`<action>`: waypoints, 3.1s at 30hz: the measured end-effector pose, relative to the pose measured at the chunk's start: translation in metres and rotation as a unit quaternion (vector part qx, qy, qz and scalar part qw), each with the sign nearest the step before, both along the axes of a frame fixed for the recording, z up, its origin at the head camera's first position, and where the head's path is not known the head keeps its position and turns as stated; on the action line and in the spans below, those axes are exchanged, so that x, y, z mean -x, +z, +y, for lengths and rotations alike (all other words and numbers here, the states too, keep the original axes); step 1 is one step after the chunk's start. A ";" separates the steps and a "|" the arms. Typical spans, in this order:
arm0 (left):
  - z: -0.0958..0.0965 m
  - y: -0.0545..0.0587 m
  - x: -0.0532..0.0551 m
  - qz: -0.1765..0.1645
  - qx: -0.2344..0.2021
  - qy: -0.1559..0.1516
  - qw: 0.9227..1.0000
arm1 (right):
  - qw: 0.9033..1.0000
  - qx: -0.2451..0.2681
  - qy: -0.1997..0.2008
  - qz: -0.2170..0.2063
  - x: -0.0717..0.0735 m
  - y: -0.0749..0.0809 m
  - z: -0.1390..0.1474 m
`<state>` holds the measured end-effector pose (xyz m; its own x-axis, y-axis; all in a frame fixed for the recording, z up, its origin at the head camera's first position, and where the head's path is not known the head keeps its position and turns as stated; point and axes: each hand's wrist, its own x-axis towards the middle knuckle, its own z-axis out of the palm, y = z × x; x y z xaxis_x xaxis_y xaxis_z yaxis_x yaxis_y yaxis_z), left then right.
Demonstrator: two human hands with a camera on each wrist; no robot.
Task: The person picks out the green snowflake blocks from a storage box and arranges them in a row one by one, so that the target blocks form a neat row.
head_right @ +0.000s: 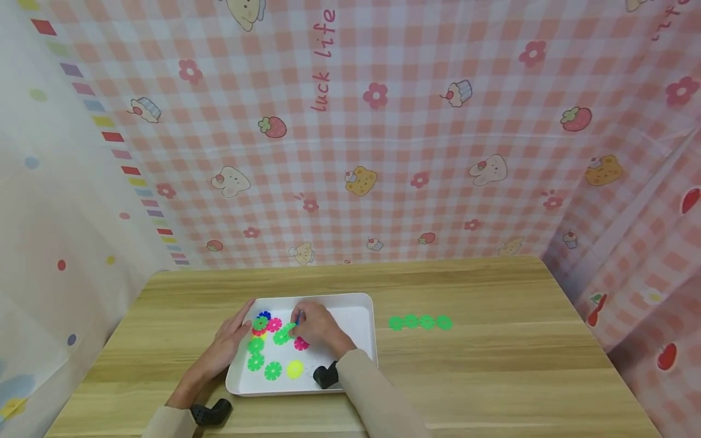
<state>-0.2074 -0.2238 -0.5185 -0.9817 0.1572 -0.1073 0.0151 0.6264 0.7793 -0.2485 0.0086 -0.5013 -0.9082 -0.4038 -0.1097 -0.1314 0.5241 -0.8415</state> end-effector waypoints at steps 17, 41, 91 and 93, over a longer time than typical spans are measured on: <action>0.000 0.001 -0.002 0.000 -0.008 0.003 1.000 | 1.000 0.010 0.009 -0.013 -0.001 0.001 0.005; 0.000 0.000 -0.001 0.006 -0.004 0.003 1.000 | 1.000 0.013 0.012 0.026 0.001 0.043 0.047; 0.001 0.001 -0.003 0.014 -0.010 0.000 1.000 | 0.982 0.031 -0.184 0.042 -0.030 0.015 0.277; 0.001 0.001 -0.003 0.012 -0.010 -0.001 1.000 | 0.980 0.022 -0.192 0.044 -0.033 0.012 0.286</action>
<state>-0.2048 -0.2229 -0.5173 -0.9838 0.1602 -0.0804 0.0349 0.6113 0.7906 -0.2159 0.2942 -0.4888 -0.9994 -0.0324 -0.0142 -0.0045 0.5129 -0.8585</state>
